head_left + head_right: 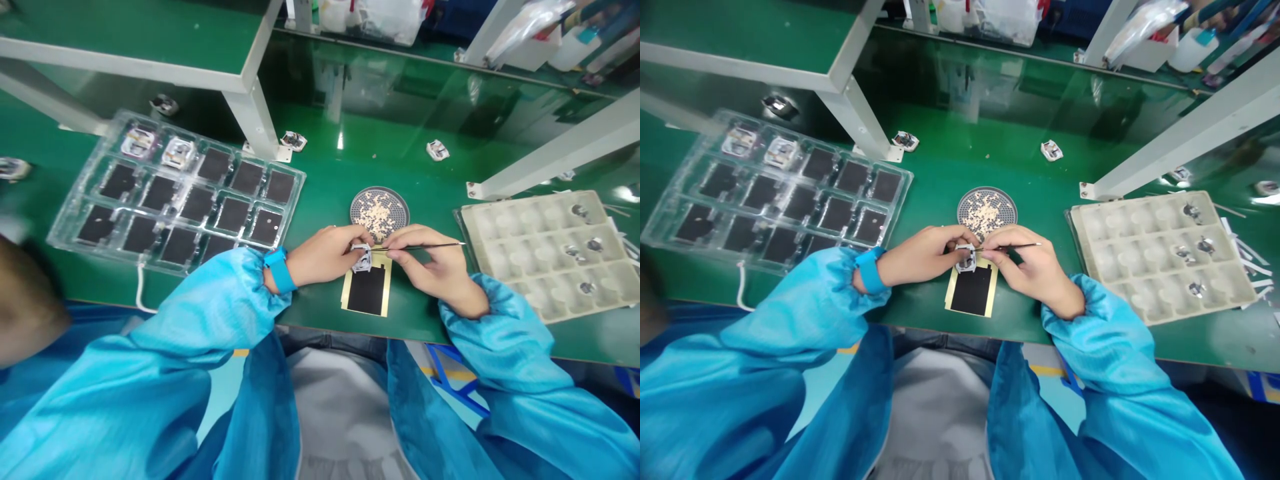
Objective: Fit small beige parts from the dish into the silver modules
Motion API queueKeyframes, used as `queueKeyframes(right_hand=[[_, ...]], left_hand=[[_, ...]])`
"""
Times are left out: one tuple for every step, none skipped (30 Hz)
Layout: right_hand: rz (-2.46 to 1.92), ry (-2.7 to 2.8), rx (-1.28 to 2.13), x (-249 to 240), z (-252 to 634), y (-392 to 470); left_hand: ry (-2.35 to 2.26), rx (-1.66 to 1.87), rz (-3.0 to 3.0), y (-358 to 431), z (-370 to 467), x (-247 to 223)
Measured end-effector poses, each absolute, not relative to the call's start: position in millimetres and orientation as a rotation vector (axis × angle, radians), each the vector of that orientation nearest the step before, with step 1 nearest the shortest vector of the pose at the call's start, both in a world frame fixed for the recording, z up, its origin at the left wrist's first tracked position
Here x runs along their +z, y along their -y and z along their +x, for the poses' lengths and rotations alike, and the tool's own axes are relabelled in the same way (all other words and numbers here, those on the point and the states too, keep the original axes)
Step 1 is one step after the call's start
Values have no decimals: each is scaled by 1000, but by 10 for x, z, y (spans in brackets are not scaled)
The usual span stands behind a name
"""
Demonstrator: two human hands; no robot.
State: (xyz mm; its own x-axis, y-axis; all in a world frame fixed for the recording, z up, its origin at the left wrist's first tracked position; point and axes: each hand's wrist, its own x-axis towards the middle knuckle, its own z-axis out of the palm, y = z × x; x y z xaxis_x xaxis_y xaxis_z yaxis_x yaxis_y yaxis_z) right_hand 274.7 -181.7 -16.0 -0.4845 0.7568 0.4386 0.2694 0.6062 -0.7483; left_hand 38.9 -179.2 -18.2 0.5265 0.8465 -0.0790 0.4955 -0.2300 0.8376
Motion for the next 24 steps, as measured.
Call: queueKeyframes(right_hand=[[-814,2037,789,-160,2747,1816],[-821,2036,794,-161,2748,1815],[-827,2038,796,-162,2750,1814],[-829,2041,797,-165,2752,1812],[-830,2044,796,-167,2753,1810],[-829,2047,794,-170,2754,1808],[-828,2050,793,-171,2754,1806],[-827,2053,789,-171,2752,1805],[-827,2060,784,-170,2749,1805],[-826,2072,776,-168,2745,1806],[-823,2085,764,-163,2740,1808],[-817,2098,749,-157,2736,1812],[-811,2107,738,-150,2732,1816],[-807,2106,733,-143,2730,1820],[-805,2095,737,-137,2730,1824],[-809,2079,748,-131,2731,1826],[-815,2067,764,-128,2733,1827],[-825,2059,780,-126,2736,1826],[-833,2057,794,-126,2739,1825],[-837,2061,802,-127,2741,1822],[-841,2069,805,-128,2743,1820],[-844,2074,806,-129,2743,1818],[-846,2079,803,-130,2742,1817],[-849,2084,797,-130,2741,1817]], left_hand=[[-1103,504,1890,1792,389,-182],[-1103,506,1892,1793,389,-181],[-1103,507,1894,1793,390,-179],[-1103,507,1895,1794,390,-177],[-1104,507,1894,1794,391,-175],[-1104,507,1892,1794,391,-174],[-1106,507,1890,1794,392,-173],[-1107,507,1890,1795,393,-172],[-1110,507,1890,1795,394,-172],[-1112,507,1892,1795,394,-173],[-1113,507,1894,1795,394,-173],[-1113,510,1895,1796,393,-174],[-1112,513,1894,1797,391,-175],[-1109,516,1892,1798,389,-176],[-1103,518,1889,1798,387,-176],[-1096,517,1887,1798,384,-175],[-1091,516,1884,1798,381,-174],[-1087,514,1882,1796,378,-173],[-1084,512,1880,1795,376,-171],[-1084,511,1878,1793,374,-170],[-1086,511,1876,1792,372,-169],[-1086,510,1873,1791,372,-168],[-1087,509,1869,1791,372,-168],[-1086,510,1864,1791,373,-169]])
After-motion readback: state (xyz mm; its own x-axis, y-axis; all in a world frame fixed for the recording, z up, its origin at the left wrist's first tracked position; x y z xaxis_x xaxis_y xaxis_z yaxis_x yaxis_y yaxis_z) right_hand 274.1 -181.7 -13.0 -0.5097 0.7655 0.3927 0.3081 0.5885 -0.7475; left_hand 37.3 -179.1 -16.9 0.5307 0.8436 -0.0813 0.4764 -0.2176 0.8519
